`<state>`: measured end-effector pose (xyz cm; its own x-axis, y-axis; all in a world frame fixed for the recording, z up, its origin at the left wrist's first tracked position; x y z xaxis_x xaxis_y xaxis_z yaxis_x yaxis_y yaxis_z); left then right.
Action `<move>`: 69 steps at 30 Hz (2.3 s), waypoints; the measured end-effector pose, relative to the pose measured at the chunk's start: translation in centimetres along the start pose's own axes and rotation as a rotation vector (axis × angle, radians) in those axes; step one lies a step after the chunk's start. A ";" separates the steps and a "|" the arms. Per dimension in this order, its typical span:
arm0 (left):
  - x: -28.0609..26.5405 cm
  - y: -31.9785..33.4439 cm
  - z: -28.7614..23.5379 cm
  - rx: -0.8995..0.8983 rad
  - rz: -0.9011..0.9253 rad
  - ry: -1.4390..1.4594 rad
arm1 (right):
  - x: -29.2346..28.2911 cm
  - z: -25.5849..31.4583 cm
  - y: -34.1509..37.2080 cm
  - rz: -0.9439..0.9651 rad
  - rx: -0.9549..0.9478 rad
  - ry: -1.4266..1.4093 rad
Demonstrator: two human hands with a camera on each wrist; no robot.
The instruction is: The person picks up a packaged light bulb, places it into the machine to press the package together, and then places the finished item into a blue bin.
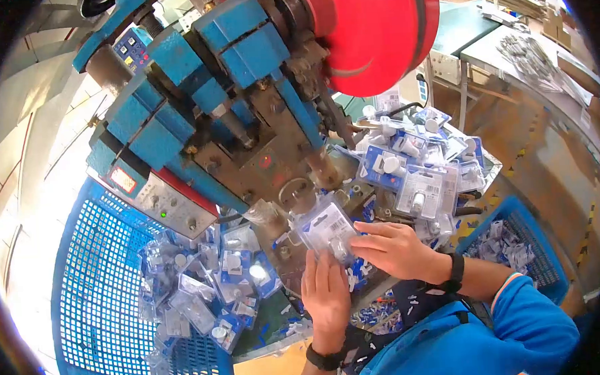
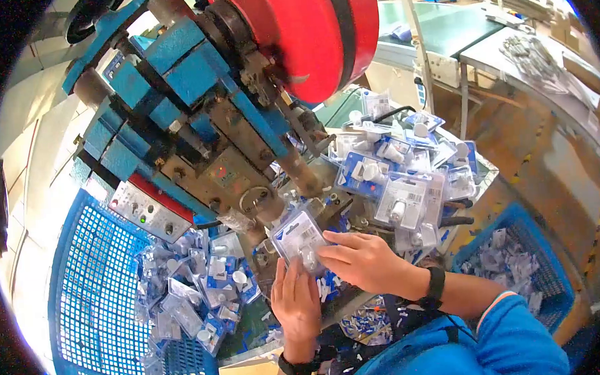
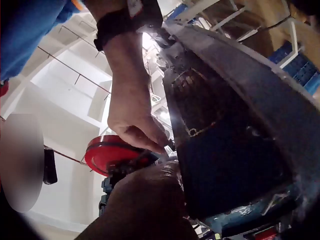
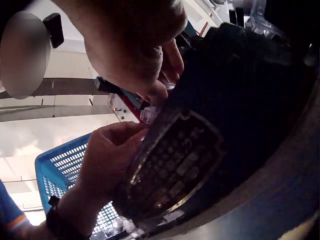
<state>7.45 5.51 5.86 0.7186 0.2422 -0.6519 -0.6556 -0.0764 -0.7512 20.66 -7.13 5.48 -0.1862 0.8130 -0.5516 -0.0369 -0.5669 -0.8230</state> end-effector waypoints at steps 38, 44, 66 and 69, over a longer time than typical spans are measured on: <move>-8.0 14.3 14.0 -0.916 -0.063 -0.524 | -14.8 4.9 3.9 0.310 0.683 -0.100; -7.8 18.8 19.1 -0.685 0.181 -0.632 | -10.8 5.8 -0.3 0.425 0.458 -0.201; -2.0 0.3 1.4 -0.211 0.076 0.271 | -1.9 -1.7 -0.7 0.016 0.050 -0.180; -1.1 -0.1 1.3 -0.146 0.111 0.227 | -1.1 -1.9 -0.9 -0.003 0.073 -0.228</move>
<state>6.39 6.49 6.78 0.6888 0.0029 -0.7249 -0.7046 -0.2327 -0.6704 22.76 -7.28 6.54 -0.4025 0.7685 -0.4974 -0.1075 -0.5793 -0.8080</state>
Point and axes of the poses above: each hand's wrist, its own y-axis away from the middle knuckle, its own x-axis out of the palm, z = x × y, the point moved 1 cm from there along -y, towards the middle knuckle, and after that the axes turned 10 degrees about -y, right-handed, at the moved point
